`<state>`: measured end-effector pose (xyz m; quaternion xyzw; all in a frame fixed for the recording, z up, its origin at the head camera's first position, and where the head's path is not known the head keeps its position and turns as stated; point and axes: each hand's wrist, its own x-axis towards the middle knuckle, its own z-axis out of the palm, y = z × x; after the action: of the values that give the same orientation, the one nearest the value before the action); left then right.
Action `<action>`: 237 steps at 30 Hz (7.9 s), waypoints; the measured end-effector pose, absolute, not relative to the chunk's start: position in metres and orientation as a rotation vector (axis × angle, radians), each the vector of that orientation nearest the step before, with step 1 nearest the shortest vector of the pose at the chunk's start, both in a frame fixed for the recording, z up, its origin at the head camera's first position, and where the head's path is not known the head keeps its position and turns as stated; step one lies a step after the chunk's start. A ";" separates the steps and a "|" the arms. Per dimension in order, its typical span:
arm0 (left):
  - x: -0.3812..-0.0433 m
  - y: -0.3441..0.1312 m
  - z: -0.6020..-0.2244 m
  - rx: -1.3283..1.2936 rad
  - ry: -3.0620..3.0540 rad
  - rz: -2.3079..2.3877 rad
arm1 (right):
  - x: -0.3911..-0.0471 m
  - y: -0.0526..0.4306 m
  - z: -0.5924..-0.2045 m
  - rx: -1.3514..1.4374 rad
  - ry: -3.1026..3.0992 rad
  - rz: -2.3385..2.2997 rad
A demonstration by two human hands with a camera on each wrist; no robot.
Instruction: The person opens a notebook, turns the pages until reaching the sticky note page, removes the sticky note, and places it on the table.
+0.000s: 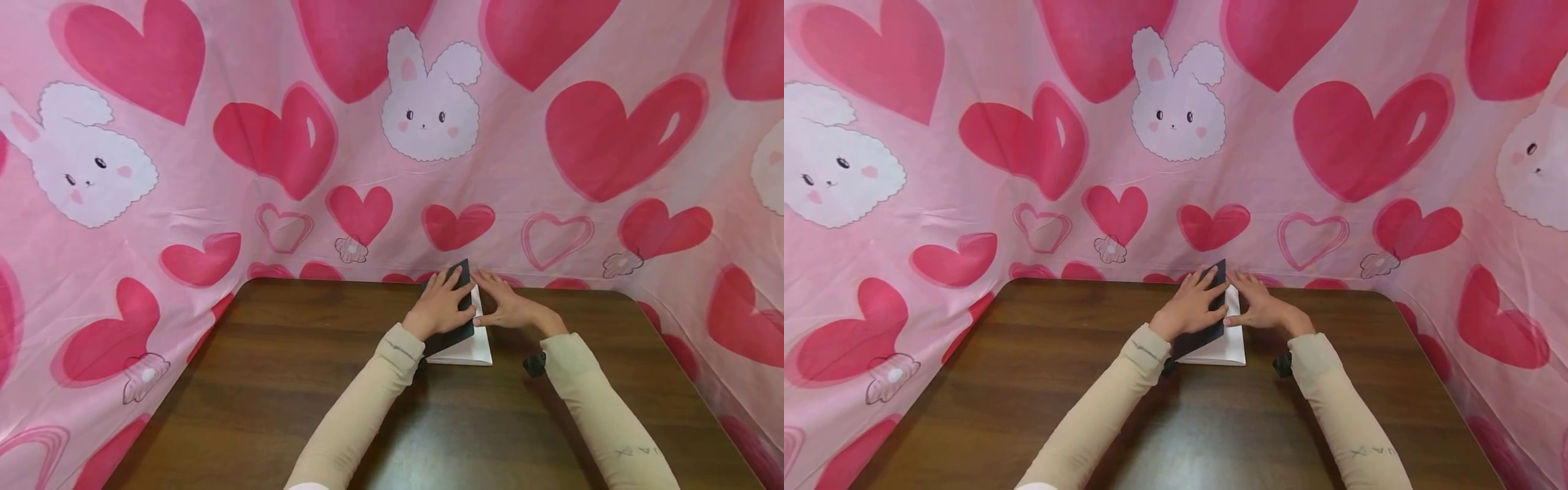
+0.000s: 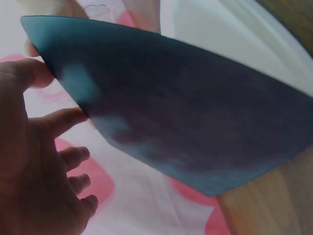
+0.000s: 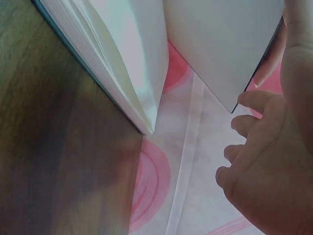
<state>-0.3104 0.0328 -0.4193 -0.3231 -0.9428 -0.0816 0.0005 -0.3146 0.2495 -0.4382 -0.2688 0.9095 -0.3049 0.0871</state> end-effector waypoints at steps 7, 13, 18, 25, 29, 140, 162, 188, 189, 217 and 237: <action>-0.306 0.022 -0.405 -0.947 -2.962 -0.169 | -0.308 0.245 -0.450 -0.789 2.729 -0.869; -0.302 0.009 -0.396 -0.912 -2.913 -0.083 | -0.304 0.240 -0.466 -0.751 2.692 -0.838; -0.302 -0.004 -0.393 -0.890 -2.890 -0.079 | -0.304 0.238 -0.477 -0.736 2.666 -0.774; -0.303 -0.031 -0.390 -0.879 -2.853 -0.128 | -0.304 0.239 -0.485 -0.670 2.632 -0.716; -0.302 -0.051 -0.387 -0.877 -2.834 -0.169 | -0.303 0.241 -0.486 -0.650 2.623 -0.706; -0.292 -0.012 -0.476 -1.357 -2.875 -0.653 | -0.302 0.247 -0.487 -0.657 2.598 -0.722; -0.286 -0.019 -0.469 -1.398 -2.876 -0.719 | -0.300 0.250 -0.487 -0.650 2.597 -0.762; -0.260 -0.041 -0.457 -1.252 -2.618 -0.340 | -0.296 0.254 -0.486 -0.738 2.616 -0.783; -0.259 -0.041 -0.457 -1.227 -2.592 -0.338 | -0.296 0.254 -0.486 -0.736 2.614 -0.778; -0.250 -0.065 -0.419 -0.855 -2.196 -0.147 | -0.294 0.255 -0.486 -0.693 2.581 -0.774; -0.241 -0.128 -0.461 -0.661 -2.430 -0.235 | -0.294 0.256 -0.487 -0.710 2.579 -0.768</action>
<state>-0.2410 -0.1280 -0.4609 -0.2493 -0.9161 -0.0885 0.3014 -0.2939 0.2555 -0.4866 -0.2510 0.9119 -0.2715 0.1783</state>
